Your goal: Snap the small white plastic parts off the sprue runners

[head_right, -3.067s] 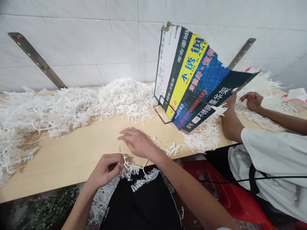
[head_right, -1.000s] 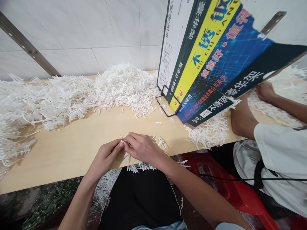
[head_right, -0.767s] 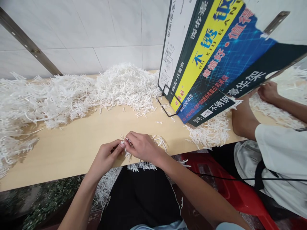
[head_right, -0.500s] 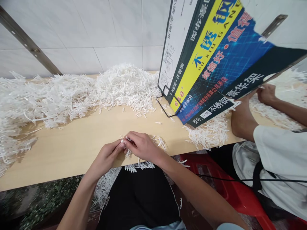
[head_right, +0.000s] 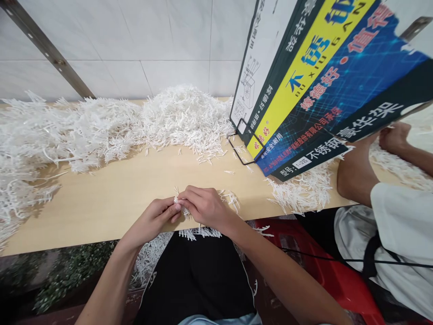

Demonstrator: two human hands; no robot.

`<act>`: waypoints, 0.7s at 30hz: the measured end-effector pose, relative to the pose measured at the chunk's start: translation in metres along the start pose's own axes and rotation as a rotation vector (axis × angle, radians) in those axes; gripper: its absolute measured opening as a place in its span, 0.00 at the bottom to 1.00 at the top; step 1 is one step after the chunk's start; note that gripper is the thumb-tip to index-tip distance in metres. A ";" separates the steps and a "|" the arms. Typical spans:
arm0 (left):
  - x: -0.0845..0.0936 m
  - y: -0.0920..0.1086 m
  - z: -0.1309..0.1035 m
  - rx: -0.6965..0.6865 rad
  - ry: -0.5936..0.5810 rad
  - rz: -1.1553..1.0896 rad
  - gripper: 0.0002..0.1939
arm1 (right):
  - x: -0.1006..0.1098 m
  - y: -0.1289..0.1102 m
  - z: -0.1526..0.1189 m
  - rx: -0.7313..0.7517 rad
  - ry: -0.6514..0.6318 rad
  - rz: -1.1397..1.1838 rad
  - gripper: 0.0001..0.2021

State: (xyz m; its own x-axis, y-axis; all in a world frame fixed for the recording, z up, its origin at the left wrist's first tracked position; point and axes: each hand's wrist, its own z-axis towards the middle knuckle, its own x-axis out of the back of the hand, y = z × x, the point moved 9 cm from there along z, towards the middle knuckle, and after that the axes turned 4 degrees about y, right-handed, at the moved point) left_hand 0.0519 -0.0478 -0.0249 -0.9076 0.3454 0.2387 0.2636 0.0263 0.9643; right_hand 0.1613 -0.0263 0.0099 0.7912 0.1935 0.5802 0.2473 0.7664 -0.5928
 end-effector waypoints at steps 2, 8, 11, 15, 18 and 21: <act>0.000 0.000 -0.001 -0.003 0.004 0.000 0.23 | -0.001 -0.001 -0.001 0.011 -0.006 -0.017 0.07; 0.005 0.001 -0.003 -0.041 0.090 0.097 0.22 | -0.002 -0.004 0.000 0.033 -0.013 -0.079 0.07; 0.005 0.002 -0.004 -0.068 0.117 0.207 0.20 | -0.004 -0.003 -0.001 0.020 -0.030 -0.096 0.07; 0.006 0.002 -0.004 -0.090 0.165 0.372 0.16 | -0.003 -0.004 0.001 -0.008 -0.052 -0.056 0.08; 0.007 0.001 -0.004 -0.096 0.207 0.410 0.15 | -0.003 -0.003 0.003 -0.068 -0.092 -0.049 0.08; 0.007 0.002 -0.006 -0.114 0.241 0.410 0.15 | -0.005 0.005 0.003 -0.180 -0.143 -0.075 0.13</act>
State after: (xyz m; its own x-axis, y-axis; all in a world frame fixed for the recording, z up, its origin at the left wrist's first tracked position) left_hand 0.0438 -0.0509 -0.0210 -0.7901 0.0781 0.6080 0.5898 -0.1737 0.7887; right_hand 0.1573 -0.0215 0.0052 0.6826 0.2344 0.6922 0.4086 0.6629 -0.6274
